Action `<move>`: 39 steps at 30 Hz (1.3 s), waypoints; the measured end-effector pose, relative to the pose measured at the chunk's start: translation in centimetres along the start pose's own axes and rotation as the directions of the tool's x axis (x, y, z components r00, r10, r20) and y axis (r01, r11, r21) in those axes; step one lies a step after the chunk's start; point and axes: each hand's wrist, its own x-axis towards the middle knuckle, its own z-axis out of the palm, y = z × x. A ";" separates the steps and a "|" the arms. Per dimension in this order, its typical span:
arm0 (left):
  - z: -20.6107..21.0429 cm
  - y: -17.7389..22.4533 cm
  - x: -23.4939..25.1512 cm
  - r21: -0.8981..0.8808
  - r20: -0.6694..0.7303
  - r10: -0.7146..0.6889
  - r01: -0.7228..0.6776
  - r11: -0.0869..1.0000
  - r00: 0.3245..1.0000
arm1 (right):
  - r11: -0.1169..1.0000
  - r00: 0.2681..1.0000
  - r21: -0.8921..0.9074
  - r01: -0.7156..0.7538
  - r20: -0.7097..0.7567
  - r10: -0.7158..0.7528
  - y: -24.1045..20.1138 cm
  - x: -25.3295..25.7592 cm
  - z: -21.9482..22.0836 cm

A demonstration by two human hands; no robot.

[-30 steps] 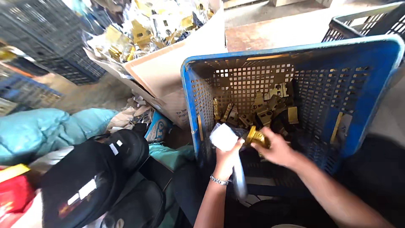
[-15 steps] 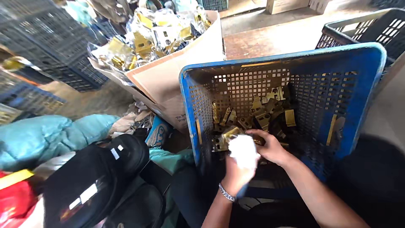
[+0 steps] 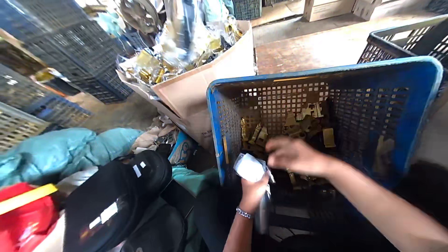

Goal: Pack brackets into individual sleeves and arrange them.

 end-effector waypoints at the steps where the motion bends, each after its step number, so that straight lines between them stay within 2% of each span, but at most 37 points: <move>1: 0.5 -0.7 -0.2 -0.029 0.042 0.058 -0.057 0.998 0.997 | 0.992 0.989 -0.078 -0.096 0.107 0.104 1.6 -0.4 1.6; 2: 0.8 -1.3 -0.3 -0.059 0.092 0.110 -0.105 0.993 0.990 | 0.985 0.975 -0.050 -0.167 0.140 0.172 3.1 -0.8 2.7; 3: 0.8 -1.4 -0.4 -0.078 0.140 0.119 -0.108 0.991 0.983 | 0.977 0.975 0.057 -0.205 0.099 0.199 4.4 -1.2 3.3; 5: 1.0 -0.1 -0.5 -0.058 0.260 0.037 -0.023 0.998 0.965 | 0.929 0.972 0.295 -0.225 0.003 0.234 5.9 -1.9 3.3; 7: 0.9 2.0 -0.6 0.009 0.383 -0.106 0.111 0.994 0.917 | 0.866 0.964 0.437 -0.242 0.007 0.266 6.7 -2.8 3.2; 9: 0.8 3.8 0.2 0.106 0.423 -0.222 0.195 0.975 0.878 | 0.836 0.954 0.466 -0.290 0.073 0.291 7.2 -3.5 2.7; 11: 0.7 3.8 1.6 0.242 0.485 -0.250 0.146 0.959 0.838 | 0.839 0.945 0.435 -0.327 0.146 0.293 7.4 -4.1 1.7; 13: 0.7 2.8 2.6 0.301 0.578 -0.241 0.071 0.951 0.780 | 0.859 0.960 0.430 -0.278 0.107 0.257 7.9 -4.6 1.6; 14: 0.7 2.4 2.8 0.317 0.574 -0.221 0.035 0.948 0.789 | 0.869 0.967 0.426 -0.250 0.059 0.249 8.2 -4.7 1.6; 15: 0.7 1.9 3.1 0.345 0.508 -0.160 -0.029 0.938 0.846 | 0.874 0.967 0.426 -0.233 0.010 0.253 8.4 -4.7 1.6; 16: 0.5 1.0 3.6 0.386 0.385 -0.035 -0.126 0.914 0.922 | 0.874 0.963 0.433 -0.222 -0.043 0.266 8.6 -4.6 1.7; 17: 0.2 -0.1 4.5 0.411 0.239 0.137 -0.227 0.883 0.961 | 0.861 0.952 0.457 -0.222 -0.090 0.293 8.7 -4.5 1.9; 18: -0.2 -0.7 5.4 0.419 0.120 0.236 -0.265 0.869 0.964 | 0.837 0.937 0.499 -0.224 -0.127 0.327 8.7 -4.3 2.3; 19: -0.6 -0.6 5.8 0.380 0.068 0.215 -0.224 0.897 0.974 | 0.810 0.924 0.546 -0.215 -0.156 0.350 8.7 -4.1 2.8; 20: -0.8 0.2 5.5 0.296 0.103 0.091 -0.118 0.948 0.991 | 0.798 0.917 0.566 -0.208 -0.171 0.360 8.7 -4.0 3.4; 21: -0.8 1.2 4.5 0.194 0.211 -0.068 0.026 0.981 0.975 | 0.811 0.924 0.547 -0.208 -0.163 0.347 8.5 -3.8 4.1; 22: -0.7 2.0 3.3 0.137 0.347 -0.201 0.162 0.977 0.916 | 0.848 0.944 0.491 -0.200 -0.135 0.301 8.2 -3.7 4.9; 24: -0.1 2.0 1.9 0.129 0.505 -0.330 0.308 0.943 0.798 | 0.938 0.985 0.316 -0.143 -0.050 0.166 8.1 -3.5 5.6; 25: -0.2 1.9 1.9 0.134 0.499 -0.323 0.297 0.945 0.804 | 0.958 0.990 0.255 -0.131 -0.019 0.141 8.1 -3.5 5.3; 27: -0.5 1.4 2.7 0.160 0.353 -0.223 0.176 0.971 0.909 | 0.967 0.985 0.217 -0.136 -0.074 0.156 8.4 -3.1 3.3; 29: -1.1 0.7 4.3 0.322 0.222 -0.024 -0.050 0.945 0.975 | 0.949 0.926 0.220 -0.227 -0.252 0.280 9.1 -1.6 0.8; 31: -1.4 -0.3 5.7 0.414 0.151 0.140 -0.191 0.890 0.979 | 0.909 0.841 0.085 -0.408 -0.353 0.410 11.1 0.6 -1.1; 33: -1.4 -0.5 6.4 0.354 0.110 0.136 -0.167 0.920 0.985 | 0.819 0.834 -0.198 -0.538 -0.263 0.484 14.3 2.8 -1.8; 35: -1.1 -0.4 6.7 0.230 0.104 0.096 -0.118 0.966 0.990 | 0.689 0.807 -0.465 -0.556 -0.106 0.580 16.9 4.3 -1.2; 37: -1.1 -0.2 6.7 0.149 0.078 0.048 -0.060 0.987 0.996 | 0.620 0.774 -0.589 -0.518 -0.014 0.633 18.1 4.7 -0.4; 39: -1.3 0.4 6.4 0.150 0.019 -0.006 0.003 0.989 1.000 | 0.614 0.766 -0.660 -0.433 0.090 0.637 17.1 5.0 -0.6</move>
